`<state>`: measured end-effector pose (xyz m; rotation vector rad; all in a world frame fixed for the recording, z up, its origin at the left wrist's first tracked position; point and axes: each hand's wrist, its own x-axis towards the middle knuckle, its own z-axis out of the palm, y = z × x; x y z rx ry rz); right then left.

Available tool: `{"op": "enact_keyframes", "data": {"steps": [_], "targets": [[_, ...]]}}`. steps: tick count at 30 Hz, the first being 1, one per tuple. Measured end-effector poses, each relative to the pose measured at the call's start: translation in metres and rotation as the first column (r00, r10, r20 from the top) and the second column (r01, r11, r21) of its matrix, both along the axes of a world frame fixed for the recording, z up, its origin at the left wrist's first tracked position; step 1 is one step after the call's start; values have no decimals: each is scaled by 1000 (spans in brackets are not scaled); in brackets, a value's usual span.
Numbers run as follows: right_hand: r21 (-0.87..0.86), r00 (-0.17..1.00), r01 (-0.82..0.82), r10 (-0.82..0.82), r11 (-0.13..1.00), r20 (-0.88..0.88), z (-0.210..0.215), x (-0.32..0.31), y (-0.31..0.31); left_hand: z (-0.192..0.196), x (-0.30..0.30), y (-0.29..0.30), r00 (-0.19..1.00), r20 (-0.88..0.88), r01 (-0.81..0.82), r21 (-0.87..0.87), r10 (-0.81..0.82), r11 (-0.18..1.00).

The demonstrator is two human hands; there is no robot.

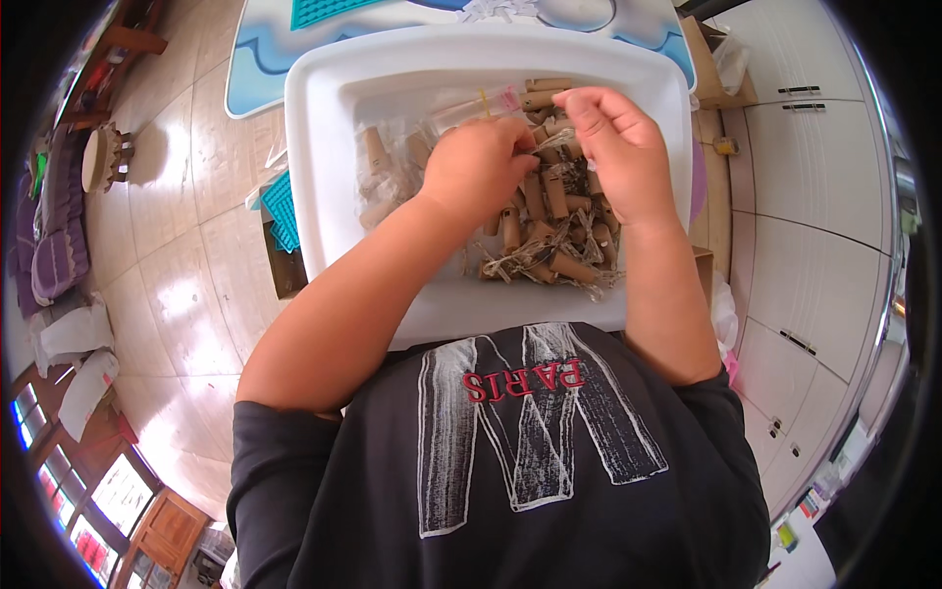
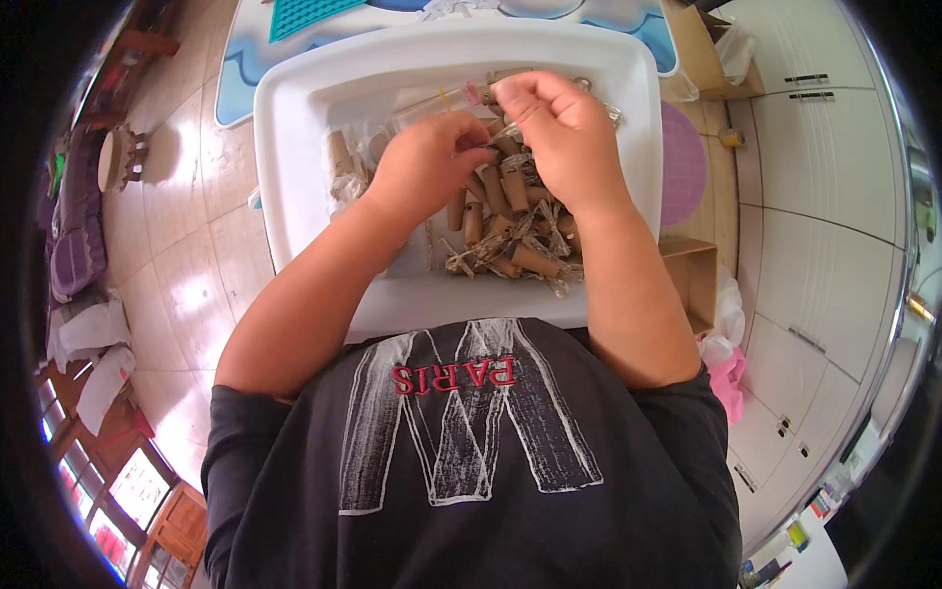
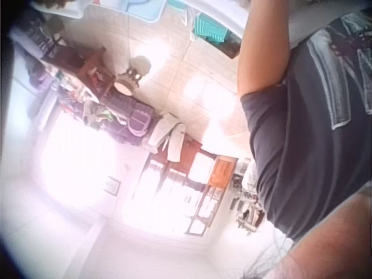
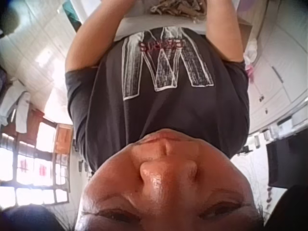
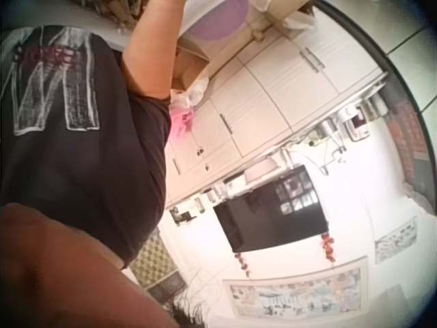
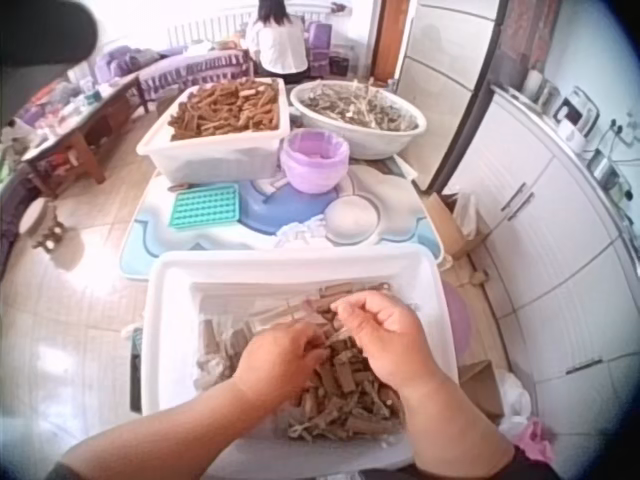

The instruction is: The person repeatedly picks up small cylindrical cork-like objects and wraps them individually in clear plastic bags. The person handles the items one at a time, manipulating the plastic to enclose each cork before placing the wrapped unit into a white tray. The process is repetitive and continues throughout the clip.

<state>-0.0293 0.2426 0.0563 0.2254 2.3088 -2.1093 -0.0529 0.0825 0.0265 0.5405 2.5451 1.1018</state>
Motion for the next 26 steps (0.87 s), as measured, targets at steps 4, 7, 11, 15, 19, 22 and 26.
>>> {"op": "enact_keyframes", "data": {"steps": [4, 7, 11, 15, 19, 22, 26], "targets": [[300, 993, -106, 114, 948, -11, -7, 2, 3, 25, -1, -13, 990, 143, -47, 176, 21, 983], [396, 984, -158, 179, 905, -15, -3, 3, 5, 30, -3, -25, 970, 228, -154, 306, 84, 940], [174, 985, -172, 168, 970, 39, 0, 3, 4, 41, -7, -34, 935, 343, -219, 368, 87, 904], [-371, 983, -80, 135, 925, 125, 6, 2, -4, 25, -2, -28, 966, 256, -139, 584, -19, 800], [-570, 988, -30, 111, 821, 108, -1, 3, -5, 23, 5, -21, 840, 514, -226, 623, -175, 749], [-693, 994, -11, 85, 721, 73, -3, -1, -1, 26, 3, -22, 751, 617, -301, 636, -234, 710], [-809, 993, 13, 85, 588, 78, -5, -5, 8, 37, 3, -30, 623, 753, -483, 582, -211, 654]]}}
